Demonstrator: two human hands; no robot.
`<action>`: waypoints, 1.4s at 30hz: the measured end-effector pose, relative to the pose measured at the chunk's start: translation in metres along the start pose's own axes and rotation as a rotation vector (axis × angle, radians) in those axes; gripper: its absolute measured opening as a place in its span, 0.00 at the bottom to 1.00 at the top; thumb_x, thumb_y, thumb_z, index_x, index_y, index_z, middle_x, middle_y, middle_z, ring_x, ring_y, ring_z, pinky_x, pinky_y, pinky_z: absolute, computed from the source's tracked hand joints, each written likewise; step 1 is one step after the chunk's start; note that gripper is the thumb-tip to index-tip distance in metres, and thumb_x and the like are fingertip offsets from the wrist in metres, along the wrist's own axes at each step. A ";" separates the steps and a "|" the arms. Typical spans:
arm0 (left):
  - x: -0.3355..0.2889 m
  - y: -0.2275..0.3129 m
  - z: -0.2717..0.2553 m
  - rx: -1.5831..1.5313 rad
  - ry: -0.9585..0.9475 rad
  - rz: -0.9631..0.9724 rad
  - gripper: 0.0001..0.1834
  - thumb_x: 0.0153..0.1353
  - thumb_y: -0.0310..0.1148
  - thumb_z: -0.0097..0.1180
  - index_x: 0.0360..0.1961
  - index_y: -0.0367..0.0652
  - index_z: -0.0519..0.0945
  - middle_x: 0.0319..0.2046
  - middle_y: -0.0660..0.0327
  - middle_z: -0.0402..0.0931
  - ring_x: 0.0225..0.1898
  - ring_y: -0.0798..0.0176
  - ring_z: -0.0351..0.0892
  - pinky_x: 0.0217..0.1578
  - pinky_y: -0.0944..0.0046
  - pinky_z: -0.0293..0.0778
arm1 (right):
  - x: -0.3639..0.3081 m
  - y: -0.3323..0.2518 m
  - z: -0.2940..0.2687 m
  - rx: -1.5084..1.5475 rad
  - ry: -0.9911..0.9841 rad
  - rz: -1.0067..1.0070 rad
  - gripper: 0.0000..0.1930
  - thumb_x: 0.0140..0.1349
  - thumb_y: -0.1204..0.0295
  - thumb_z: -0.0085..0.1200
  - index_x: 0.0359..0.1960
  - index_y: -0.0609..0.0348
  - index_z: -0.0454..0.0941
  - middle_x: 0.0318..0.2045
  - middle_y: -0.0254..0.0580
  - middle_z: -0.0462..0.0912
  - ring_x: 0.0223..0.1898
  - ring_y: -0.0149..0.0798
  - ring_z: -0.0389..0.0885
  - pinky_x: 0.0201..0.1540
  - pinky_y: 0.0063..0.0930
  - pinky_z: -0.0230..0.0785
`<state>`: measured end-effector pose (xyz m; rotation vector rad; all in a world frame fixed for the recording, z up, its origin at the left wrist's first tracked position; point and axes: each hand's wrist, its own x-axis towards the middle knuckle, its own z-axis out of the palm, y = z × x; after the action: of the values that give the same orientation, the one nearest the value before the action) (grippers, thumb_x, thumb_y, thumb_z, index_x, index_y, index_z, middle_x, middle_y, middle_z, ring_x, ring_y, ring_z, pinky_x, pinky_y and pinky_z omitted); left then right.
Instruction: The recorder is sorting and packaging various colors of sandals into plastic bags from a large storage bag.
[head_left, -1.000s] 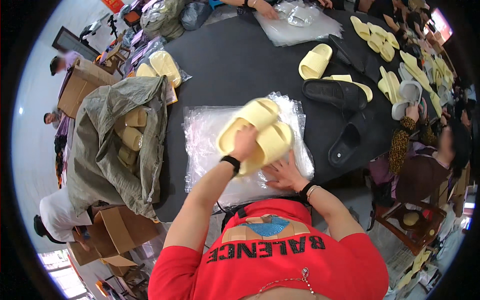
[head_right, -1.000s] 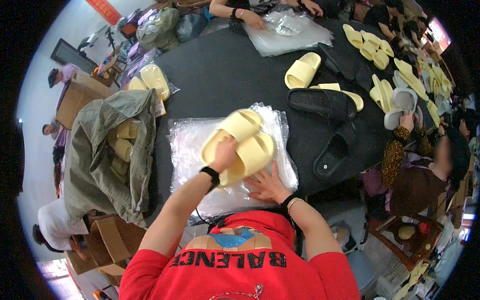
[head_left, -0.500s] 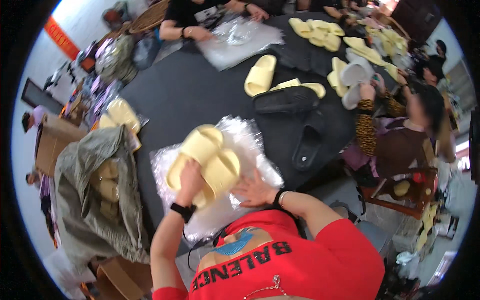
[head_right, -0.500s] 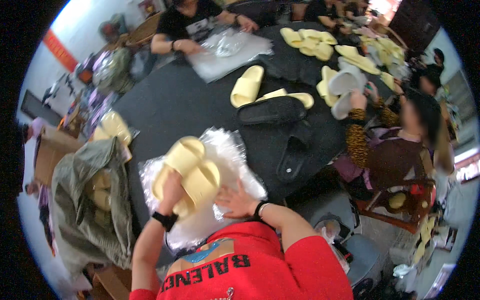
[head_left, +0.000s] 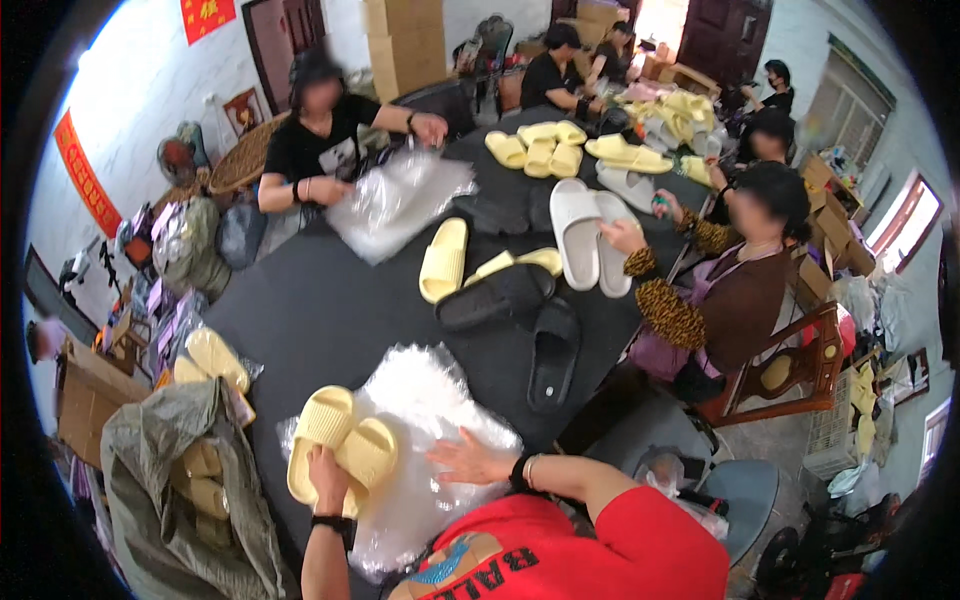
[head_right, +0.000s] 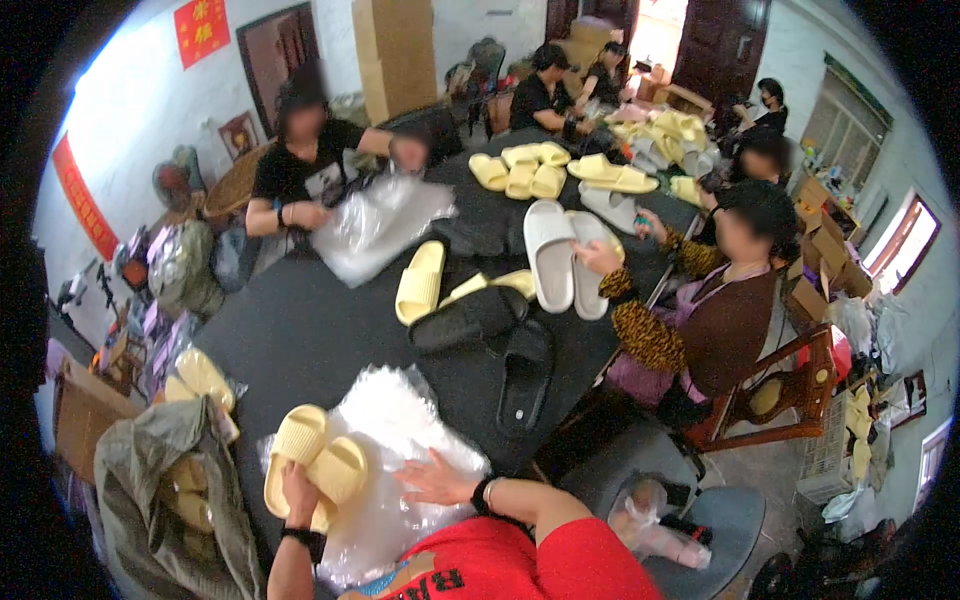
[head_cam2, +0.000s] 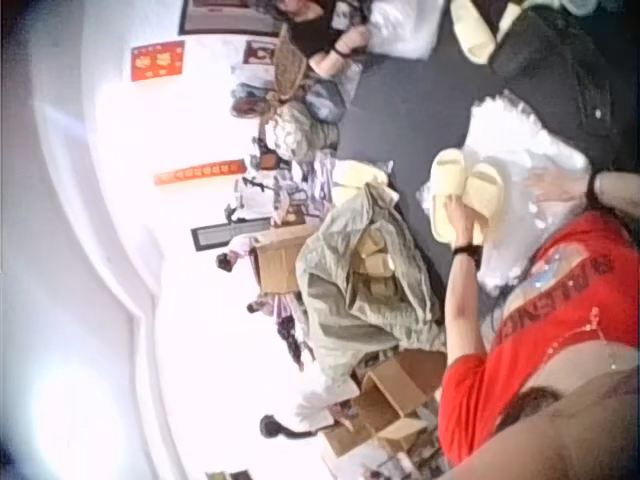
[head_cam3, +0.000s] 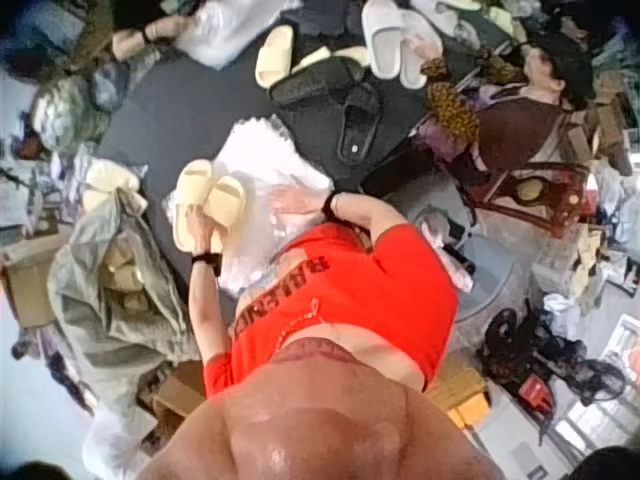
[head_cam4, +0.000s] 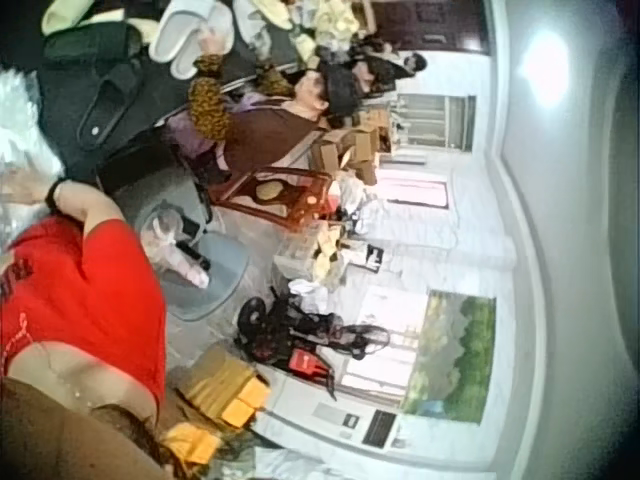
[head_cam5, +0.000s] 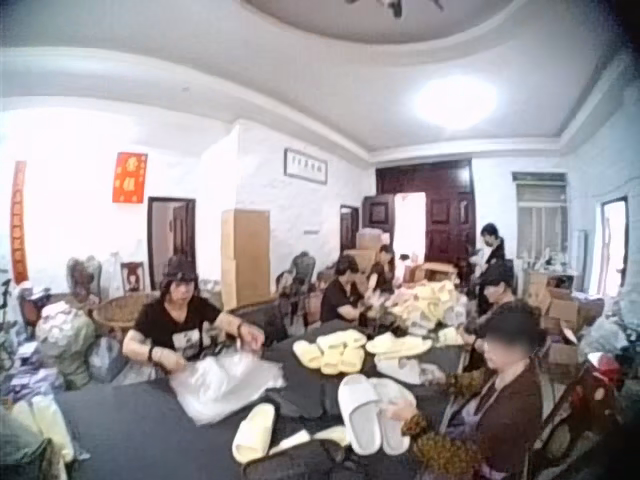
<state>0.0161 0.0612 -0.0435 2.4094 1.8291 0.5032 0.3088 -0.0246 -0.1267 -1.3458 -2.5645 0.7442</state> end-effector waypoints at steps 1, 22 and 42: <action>-0.008 0.002 -0.013 -0.007 0.035 -0.037 0.12 0.41 0.17 0.45 0.31 0.36 0.73 0.33 0.50 0.70 0.37 0.44 0.67 0.38 0.51 0.68 | 0.007 -0.022 -0.031 0.202 -0.026 0.111 0.35 0.63 0.48 0.37 0.67 0.50 0.43 0.65 0.46 0.52 0.66 0.42 0.49 0.64 0.55 0.38; -0.015 0.067 -0.073 -0.551 -0.145 -0.082 0.16 0.51 0.24 0.57 0.44 0.39 0.75 0.43 0.53 0.72 0.37 0.58 0.73 0.36 0.63 0.72 | -0.035 0.063 -0.214 1.107 0.738 0.331 0.17 0.49 0.82 0.55 0.43 0.64 0.70 0.36 0.38 0.78 0.37 0.31 0.76 0.42 0.26 0.70; -0.092 -0.059 -0.009 -0.701 0.021 -0.926 0.37 0.60 0.50 0.45 0.63 0.38 0.51 0.55 0.38 0.63 0.59 0.42 0.61 0.58 0.53 0.56 | -0.021 0.022 -0.075 0.494 0.119 0.946 0.41 0.55 0.49 0.48 0.66 0.53 0.46 0.65 0.46 0.52 0.65 0.50 0.50 0.61 0.60 0.41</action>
<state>-0.0629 -0.0100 -0.0698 0.9849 2.0340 0.8410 0.3637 -0.0044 -0.0703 -2.2585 -1.3827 1.2458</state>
